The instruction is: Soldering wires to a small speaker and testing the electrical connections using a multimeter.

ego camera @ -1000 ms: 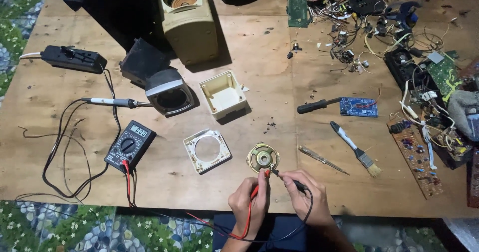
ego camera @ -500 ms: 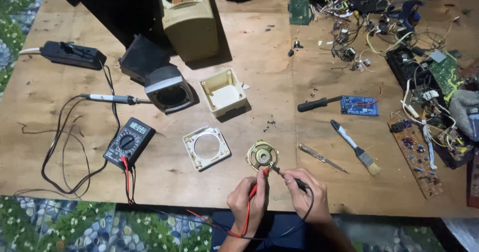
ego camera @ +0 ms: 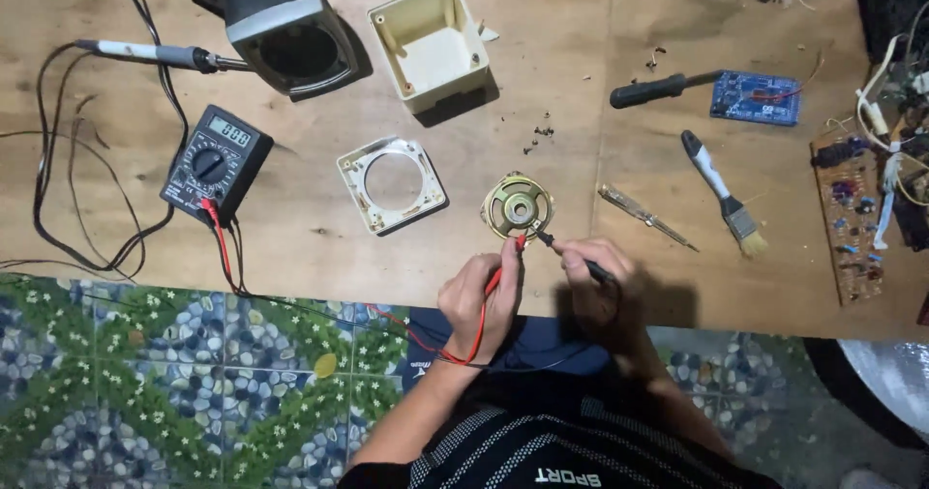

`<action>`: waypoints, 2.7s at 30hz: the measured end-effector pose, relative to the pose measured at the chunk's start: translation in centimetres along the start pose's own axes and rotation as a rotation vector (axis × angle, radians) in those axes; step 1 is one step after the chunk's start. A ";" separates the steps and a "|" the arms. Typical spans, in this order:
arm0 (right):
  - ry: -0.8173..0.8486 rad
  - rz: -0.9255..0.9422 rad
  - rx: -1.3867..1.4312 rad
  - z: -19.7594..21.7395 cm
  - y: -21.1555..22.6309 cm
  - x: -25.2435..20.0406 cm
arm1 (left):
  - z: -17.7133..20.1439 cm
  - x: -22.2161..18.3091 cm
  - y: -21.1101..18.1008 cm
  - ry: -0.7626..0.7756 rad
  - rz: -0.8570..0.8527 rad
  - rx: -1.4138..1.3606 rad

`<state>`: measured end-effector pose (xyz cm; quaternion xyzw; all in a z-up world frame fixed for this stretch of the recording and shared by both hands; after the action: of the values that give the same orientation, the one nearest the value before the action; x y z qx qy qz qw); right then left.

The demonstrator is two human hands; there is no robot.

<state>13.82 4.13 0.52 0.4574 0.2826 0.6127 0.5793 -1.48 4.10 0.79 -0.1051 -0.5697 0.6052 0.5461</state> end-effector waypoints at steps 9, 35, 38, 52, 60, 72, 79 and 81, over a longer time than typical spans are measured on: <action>-0.030 0.082 0.008 0.3 0.1 0.2 | 0.0 0.0 0.2 0.019 -0.021 -0.029; -0.038 0.128 -0.019 0.2 0.0 0.0 | 0.3 -1.3 1.4 -0.051 -0.060 -0.141; -0.030 0.124 -0.009 -0.1 0.6 0.3 | 0.3 -1.5 1.5 -0.054 -0.092 -0.119; -0.057 0.167 0.033 0.4 -1.2 -0.4 | 0.1 -0.9 0.9 -0.025 -0.079 -0.081; -0.081 0.171 0.039 0.5 -1.6 -0.6 | 0.2 -1.0 1.0 -0.020 -0.079 -0.045; -0.060 0.152 -0.014 0.5 -2.0 -0.8 | 0.5 -1.3 1.4 0.004 -0.026 -0.071; -0.078 0.158 -0.003 0.5 -2.1 -0.8 | 0.5 -1.3 1.4 -0.009 -0.008 -0.075; -0.089 0.160 0.031 0.5 -2.0 -0.7 | 0.5 -1.1 1.4 -0.001 -0.014 -0.083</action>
<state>15.10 3.70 -1.22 0.5140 0.2285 0.6315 0.5336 -2.16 3.30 -0.71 -0.1233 -0.5951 0.5772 0.5454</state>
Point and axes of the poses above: each hand's wrist, its own x-axis towards the middle knuckle, its own z-axis out of the back of the hand, y = z × x, the point moved 2 cm from there along x, towards the middle knuckle, and after that the axes turned 1 degree about -y, right-handed, at the moved point
